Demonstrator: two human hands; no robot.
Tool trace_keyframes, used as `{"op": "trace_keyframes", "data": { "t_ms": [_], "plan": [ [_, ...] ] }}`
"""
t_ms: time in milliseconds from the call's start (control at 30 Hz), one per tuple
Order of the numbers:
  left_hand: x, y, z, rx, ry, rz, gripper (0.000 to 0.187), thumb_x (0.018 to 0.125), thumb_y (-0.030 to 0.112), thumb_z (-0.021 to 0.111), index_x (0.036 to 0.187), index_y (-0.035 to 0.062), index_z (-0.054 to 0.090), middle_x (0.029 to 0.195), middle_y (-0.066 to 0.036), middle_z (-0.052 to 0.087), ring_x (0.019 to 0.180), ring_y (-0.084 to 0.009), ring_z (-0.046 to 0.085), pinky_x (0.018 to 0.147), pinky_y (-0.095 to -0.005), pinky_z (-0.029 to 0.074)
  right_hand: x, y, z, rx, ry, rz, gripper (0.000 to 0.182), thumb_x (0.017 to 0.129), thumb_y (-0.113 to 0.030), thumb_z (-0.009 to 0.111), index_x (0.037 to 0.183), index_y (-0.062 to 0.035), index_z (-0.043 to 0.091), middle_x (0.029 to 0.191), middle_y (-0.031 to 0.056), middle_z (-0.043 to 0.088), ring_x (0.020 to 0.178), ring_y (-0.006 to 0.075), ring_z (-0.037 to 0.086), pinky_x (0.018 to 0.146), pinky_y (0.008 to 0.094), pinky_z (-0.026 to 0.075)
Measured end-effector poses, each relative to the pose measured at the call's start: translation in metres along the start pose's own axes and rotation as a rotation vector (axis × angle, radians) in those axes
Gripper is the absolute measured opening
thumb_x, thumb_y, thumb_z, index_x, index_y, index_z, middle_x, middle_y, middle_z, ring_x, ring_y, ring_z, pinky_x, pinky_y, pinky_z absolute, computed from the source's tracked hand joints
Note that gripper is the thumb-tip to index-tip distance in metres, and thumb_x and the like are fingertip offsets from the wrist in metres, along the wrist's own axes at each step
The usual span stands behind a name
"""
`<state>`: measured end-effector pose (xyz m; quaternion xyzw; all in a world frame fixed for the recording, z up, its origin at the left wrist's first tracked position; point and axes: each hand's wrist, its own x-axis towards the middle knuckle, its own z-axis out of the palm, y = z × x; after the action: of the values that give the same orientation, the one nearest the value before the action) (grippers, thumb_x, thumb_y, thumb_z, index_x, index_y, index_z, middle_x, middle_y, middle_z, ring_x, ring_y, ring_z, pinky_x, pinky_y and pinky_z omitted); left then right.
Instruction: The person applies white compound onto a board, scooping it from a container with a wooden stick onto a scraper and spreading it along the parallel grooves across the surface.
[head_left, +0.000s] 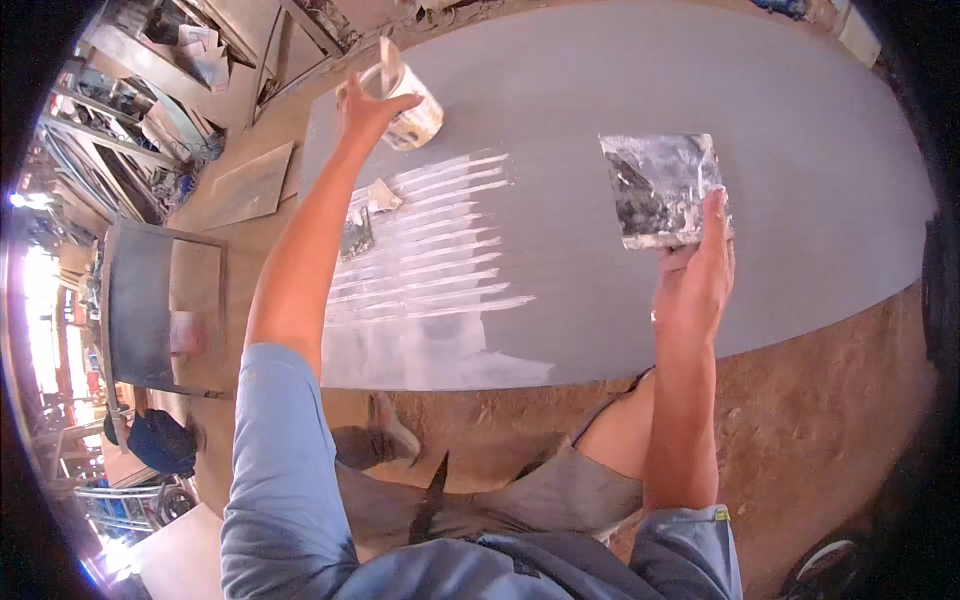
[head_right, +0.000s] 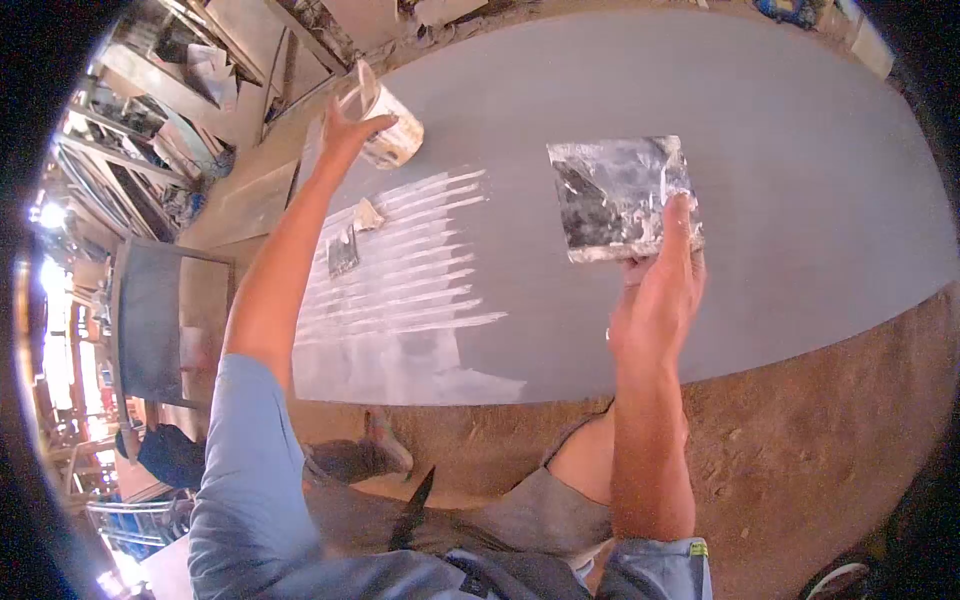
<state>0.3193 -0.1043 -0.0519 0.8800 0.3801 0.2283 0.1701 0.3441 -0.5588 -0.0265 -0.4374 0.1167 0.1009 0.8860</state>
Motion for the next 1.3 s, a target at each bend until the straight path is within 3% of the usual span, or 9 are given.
{"op": "trace_keyframes", "data": {
  "t_ms": [333, 533, 700, 767, 833, 933, 1033, 1100, 1300],
  "plan": [
    [-0.039, 0.102, 0.045, 0.003, -0.054, 0.152, 0.135, 0.053, 0.057, 0.091, 0.158, 0.0076, 0.023, 0.154, -0.026, 0.034, 0.144, -0.0401, 0.033, 0.118, -0.0474, 0.033, -0.003, -0.013, -0.011, 0.085, -0.131, 0.061, 0.034, 0.090, -0.014, 0.071, 0.118, 0.0010, 0.059, 0.111, 0.0092, 0.063, 0.102, 0.0172, 0.061, 0.084, 0.0359, 0.052],
    [-0.044, 0.111, 0.059, -0.003, -0.083, 0.229, 0.132, 0.055, 0.055, 0.090, 0.159, 0.0089, 0.023, 0.155, -0.025, 0.035, 0.146, -0.0399, 0.029, 0.119, -0.0485, 0.029, -0.001, -0.010, -0.011, 0.094, -0.143, 0.018, 0.038, 0.090, -0.016, 0.072, 0.120, 0.0021, 0.057, 0.110, 0.0095, 0.063, 0.101, 0.0175, 0.061, 0.082, 0.0344, 0.051],
    [-0.018, 0.104, 0.056, -0.041, -0.293, 0.207, 0.119, 0.064, 0.073, 0.077, 0.156, 0.0108, 0.034, 0.161, -0.026, 0.027, 0.153, -0.0406, 0.016, 0.121, -0.0520, 0.022, 0.015, -0.008, -0.006, -0.037, -0.014, -0.083, 0.044, 0.091, -0.025, 0.070, 0.123, 0.0017, 0.057, 0.109, 0.0095, 0.063, 0.102, 0.0185, 0.061, 0.084, 0.0368, 0.050],
    [-0.005, 0.109, 0.048, -0.044, -0.245, 0.279, 0.112, 0.069, 0.080, 0.068, 0.152, 0.0095, 0.043, 0.158, -0.027, 0.034, 0.150, -0.0410, 0.026, 0.120, -0.0509, 0.025, 0.016, -0.016, 0.000, -0.050, -0.060, -0.122, 0.044, 0.091, -0.026, 0.071, 0.123, 0.0015, 0.057, 0.110, 0.0099, 0.063, 0.102, 0.0190, 0.060, 0.085, 0.0372, 0.049],
    [0.002, 0.116, 0.046, -0.123, -0.293, 0.244, 0.100, 0.071, 0.067, 0.073, 0.148, 0.0074, 0.048, 0.142, -0.027, 0.055, 0.137, -0.0384, 0.048, 0.113, -0.0464, 0.037, 0.013, -0.021, 0.007, -0.063, -0.099, -0.167, 0.045, 0.090, -0.027, 0.071, 0.123, 0.0013, 0.057, 0.112, 0.0104, 0.062, 0.103, 0.0195, 0.060, 0.086, 0.0377, 0.049],
    [0.011, 0.114, 0.055, -0.226, -0.248, 0.345, 0.084, 0.071, 0.052, 0.077, 0.137, 0.0047, 0.058, 0.121, -0.022, 0.069, 0.115, -0.0349, 0.066, 0.099, -0.0416, 0.049, 0.007, -0.023, 0.010, -0.159, -0.130, -0.225, 0.048, 0.090, -0.023, 0.071, 0.127, 0.0031, 0.052, 0.115, 0.0130, 0.059, 0.103, 0.0199, 0.060, 0.085, 0.0360, 0.050],
    [0.006, 0.104, 0.055, -0.281, -0.137, 0.335, 0.067, 0.068, 0.038, 0.078, 0.124, 0.0044, 0.065, 0.107, -0.017, 0.074, 0.101, -0.0320, 0.070, 0.088, -0.0410, 0.053, 0.010, -0.019, 0.007, -0.254, -0.050, -0.269, 0.048, 0.090, -0.023, 0.070, 0.127, 0.0026, 0.053, 0.117, 0.0138, 0.059, 0.104, 0.0204, 0.059, 0.086, 0.0356, 0.049],
    [-0.008, 0.098, 0.042, -0.328, -0.050, 0.374, 0.061, 0.069, 0.037, 0.078, 0.120, 0.0045, 0.066, 0.104, -0.016, 0.074, 0.097, -0.0321, 0.071, 0.086, -0.0412, 0.054, 0.025, -0.012, 0.005, -0.482, 0.176, -0.306, 0.043, 0.090, -0.026, 0.069, 0.121, 0.0020, 0.060, 0.109, 0.0124, 0.064, 0.101, 0.0217, 0.060, 0.089, 0.0376, 0.046],
    [-0.008, 0.080, -0.001, -0.417, 0.016, 0.379, 0.044, 0.074, 0.030, 0.075, 0.107, 0.0011, 0.070, 0.091, -0.018, 0.072, 0.087, -0.0339, 0.070, 0.077, -0.0418, 0.053, 0.038, -0.001, 0.007, -0.387, 0.036, -0.307, 0.052, 0.089, -0.028, 0.071, 0.125, 0.0059, 0.055, 0.115, 0.0144, 0.061, 0.103, 0.0213, 0.060, 0.086, 0.0356, 0.050]
  ]
}}
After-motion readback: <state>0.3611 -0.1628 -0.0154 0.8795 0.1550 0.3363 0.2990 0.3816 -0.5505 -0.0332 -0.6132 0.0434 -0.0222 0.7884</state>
